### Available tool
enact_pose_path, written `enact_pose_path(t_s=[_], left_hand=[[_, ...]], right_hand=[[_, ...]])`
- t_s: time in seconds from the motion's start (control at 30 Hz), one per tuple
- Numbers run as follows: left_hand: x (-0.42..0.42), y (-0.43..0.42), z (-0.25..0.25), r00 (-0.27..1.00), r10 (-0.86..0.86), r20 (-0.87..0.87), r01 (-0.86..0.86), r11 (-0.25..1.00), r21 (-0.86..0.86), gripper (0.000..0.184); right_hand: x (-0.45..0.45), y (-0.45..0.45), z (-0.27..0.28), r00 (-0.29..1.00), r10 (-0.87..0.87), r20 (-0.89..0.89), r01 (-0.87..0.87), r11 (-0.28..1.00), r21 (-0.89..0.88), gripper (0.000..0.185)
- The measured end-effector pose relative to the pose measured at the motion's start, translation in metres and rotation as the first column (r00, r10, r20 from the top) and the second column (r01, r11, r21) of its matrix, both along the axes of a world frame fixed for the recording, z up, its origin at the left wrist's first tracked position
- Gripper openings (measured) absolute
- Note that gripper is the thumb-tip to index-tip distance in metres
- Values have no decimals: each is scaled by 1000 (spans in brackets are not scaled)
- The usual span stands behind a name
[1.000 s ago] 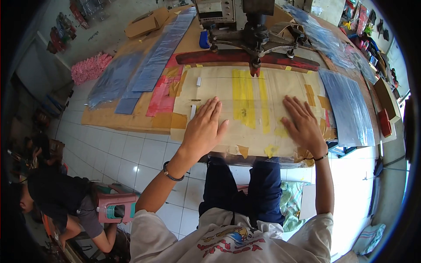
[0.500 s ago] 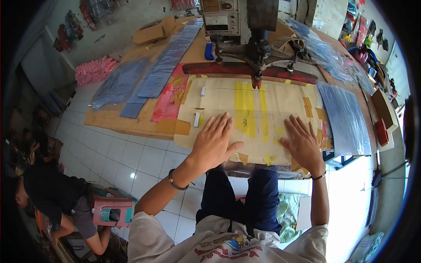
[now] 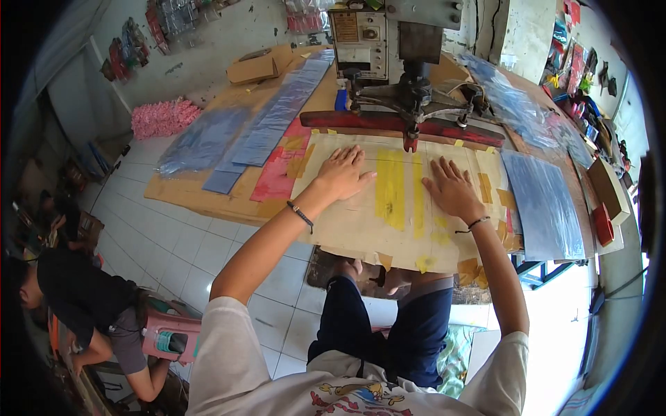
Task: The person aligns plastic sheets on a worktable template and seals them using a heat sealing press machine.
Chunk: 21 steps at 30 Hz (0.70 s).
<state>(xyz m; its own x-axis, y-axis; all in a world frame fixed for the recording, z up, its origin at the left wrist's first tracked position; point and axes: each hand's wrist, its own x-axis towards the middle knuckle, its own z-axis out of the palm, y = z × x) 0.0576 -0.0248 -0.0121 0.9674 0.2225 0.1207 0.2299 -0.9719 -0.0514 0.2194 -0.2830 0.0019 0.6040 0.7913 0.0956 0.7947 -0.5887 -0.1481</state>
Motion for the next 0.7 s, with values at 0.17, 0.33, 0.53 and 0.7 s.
enact_pose_path(t_s=[0.17, 0.33, 0.53, 0.7], left_hand=[[5, 6, 11, 999, 42, 2, -42, 998, -40, 78], [11, 12, 3, 996, 50, 69, -45, 996, -72, 75], [13, 15, 3, 988, 42, 152, -30, 996, -84, 69], [10, 15, 5, 972, 58, 226, -36, 994, -100, 64]], right_hand=[[13, 14, -4, 1000, -2, -12, 2, 999, 53, 70], [24, 16, -4, 999, -3, -38, 8, 993, 114, 69], [28, 15, -9, 1000, 13, -27, -8, 982, 189, 67], [38, 17, -15, 997, 72, -6, -68, 971, 228, 65]])
